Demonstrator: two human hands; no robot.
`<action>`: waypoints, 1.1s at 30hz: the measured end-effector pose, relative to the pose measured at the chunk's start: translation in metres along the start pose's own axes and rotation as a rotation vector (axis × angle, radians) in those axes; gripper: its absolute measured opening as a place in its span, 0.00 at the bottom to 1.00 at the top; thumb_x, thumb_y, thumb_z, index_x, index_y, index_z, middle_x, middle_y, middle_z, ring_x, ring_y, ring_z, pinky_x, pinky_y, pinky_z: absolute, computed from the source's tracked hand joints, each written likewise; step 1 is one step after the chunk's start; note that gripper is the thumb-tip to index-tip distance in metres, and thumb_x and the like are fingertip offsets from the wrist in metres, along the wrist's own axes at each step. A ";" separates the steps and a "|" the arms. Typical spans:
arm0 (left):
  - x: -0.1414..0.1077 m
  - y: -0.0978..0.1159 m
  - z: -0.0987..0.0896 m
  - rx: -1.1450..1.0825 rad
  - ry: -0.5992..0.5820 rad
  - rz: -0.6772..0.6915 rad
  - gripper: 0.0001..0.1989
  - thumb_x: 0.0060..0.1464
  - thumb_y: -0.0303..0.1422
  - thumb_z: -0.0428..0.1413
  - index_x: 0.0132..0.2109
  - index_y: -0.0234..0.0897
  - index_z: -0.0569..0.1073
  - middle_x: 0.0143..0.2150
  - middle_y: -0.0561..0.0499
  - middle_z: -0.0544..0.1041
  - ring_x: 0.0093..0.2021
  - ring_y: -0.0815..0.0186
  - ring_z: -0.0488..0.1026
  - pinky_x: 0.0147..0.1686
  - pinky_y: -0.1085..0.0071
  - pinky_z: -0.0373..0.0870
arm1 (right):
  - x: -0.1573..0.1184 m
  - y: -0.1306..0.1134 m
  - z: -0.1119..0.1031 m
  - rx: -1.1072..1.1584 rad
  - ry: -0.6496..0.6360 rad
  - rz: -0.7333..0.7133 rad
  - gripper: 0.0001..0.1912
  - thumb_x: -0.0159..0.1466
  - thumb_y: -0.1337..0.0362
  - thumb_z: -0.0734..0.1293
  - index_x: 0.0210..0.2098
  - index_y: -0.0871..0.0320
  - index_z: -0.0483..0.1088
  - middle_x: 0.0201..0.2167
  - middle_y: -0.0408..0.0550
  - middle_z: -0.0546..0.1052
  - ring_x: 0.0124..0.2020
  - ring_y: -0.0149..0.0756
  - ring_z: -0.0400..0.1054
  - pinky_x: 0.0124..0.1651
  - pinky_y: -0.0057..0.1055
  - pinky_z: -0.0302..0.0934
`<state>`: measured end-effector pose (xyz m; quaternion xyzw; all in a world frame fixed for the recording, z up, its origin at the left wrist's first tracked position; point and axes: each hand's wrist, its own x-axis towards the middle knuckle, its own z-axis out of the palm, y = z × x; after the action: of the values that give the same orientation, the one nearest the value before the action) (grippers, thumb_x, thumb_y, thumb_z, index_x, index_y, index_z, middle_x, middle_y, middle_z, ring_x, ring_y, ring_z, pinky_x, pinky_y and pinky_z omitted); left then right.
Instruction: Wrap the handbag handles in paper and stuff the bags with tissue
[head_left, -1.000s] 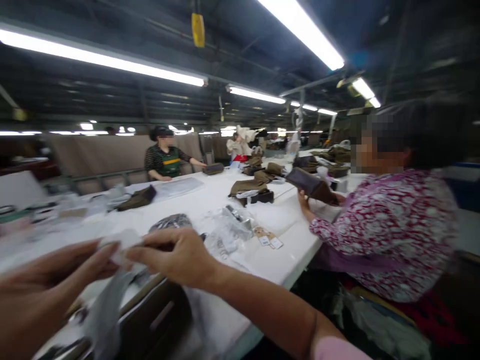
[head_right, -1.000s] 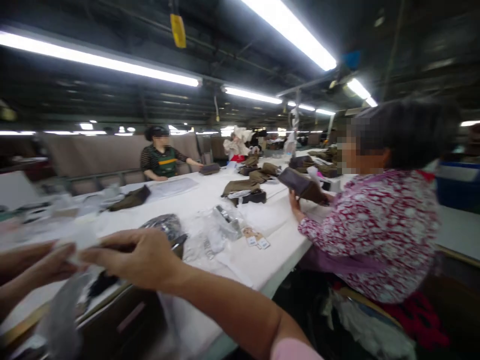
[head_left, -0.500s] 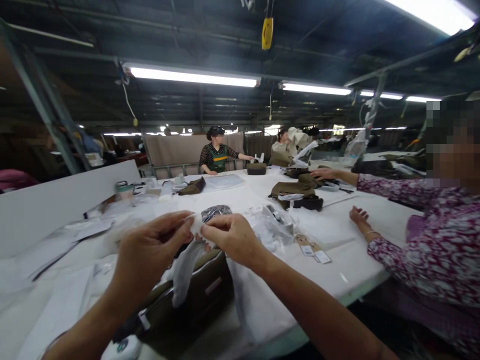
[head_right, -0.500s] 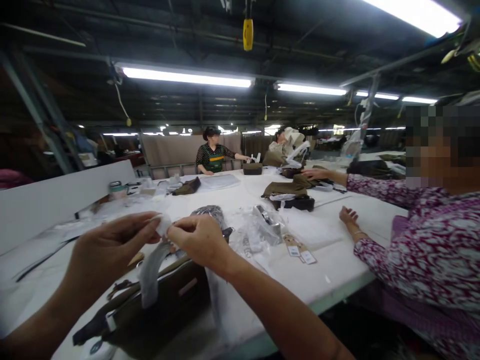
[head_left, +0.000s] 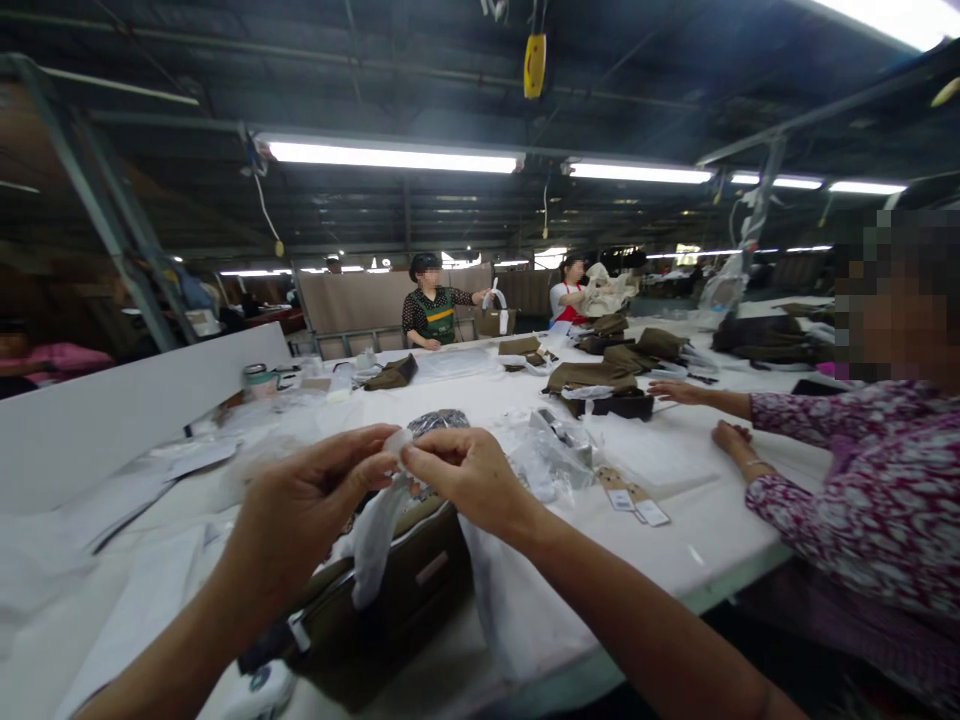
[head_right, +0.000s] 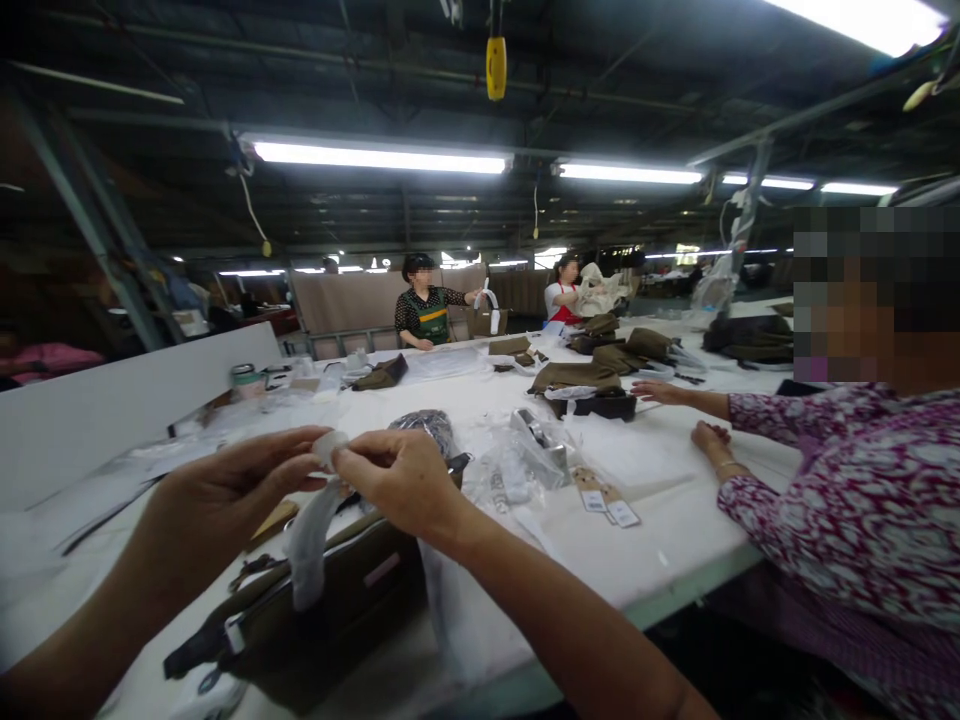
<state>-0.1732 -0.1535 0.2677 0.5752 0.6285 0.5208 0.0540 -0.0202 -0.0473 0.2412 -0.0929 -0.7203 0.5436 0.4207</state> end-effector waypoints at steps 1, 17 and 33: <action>0.001 -0.002 0.000 0.015 -0.001 0.010 0.20 0.49 0.49 0.66 0.46 0.43 0.82 0.41 0.52 0.85 0.36 0.59 0.83 0.39 0.70 0.81 | 0.000 0.000 0.000 -0.012 0.006 -0.003 0.11 0.63 0.61 0.67 0.31 0.61 0.79 0.22 0.42 0.75 0.25 0.29 0.67 0.31 0.25 0.59; -0.007 0.006 0.004 0.123 0.004 0.118 0.13 0.59 0.45 0.59 0.44 0.44 0.82 0.41 0.54 0.85 0.38 0.62 0.82 0.42 0.71 0.79 | -0.001 0.010 -0.005 -0.030 -0.019 -0.096 0.14 0.67 0.58 0.67 0.29 0.59 0.77 0.24 0.41 0.76 0.25 0.27 0.64 0.31 0.25 0.58; 0.018 0.018 0.001 -0.399 0.212 -0.188 0.23 0.43 0.40 0.72 0.46 0.41 0.78 0.35 0.57 0.83 0.38 0.64 0.80 0.46 0.69 0.80 | -0.003 0.022 -0.019 -0.891 -0.028 -0.880 0.12 0.73 0.68 0.61 0.43 0.57 0.78 0.44 0.46 0.82 0.39 0.34 0.74 0.45 0.31 0.69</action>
<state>-0.1670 -0.1422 0.2897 0.4343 0.5661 0.6848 0.1483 -0.0123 -0.0273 0.2216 0.0530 -0.8541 -0.0320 0.5164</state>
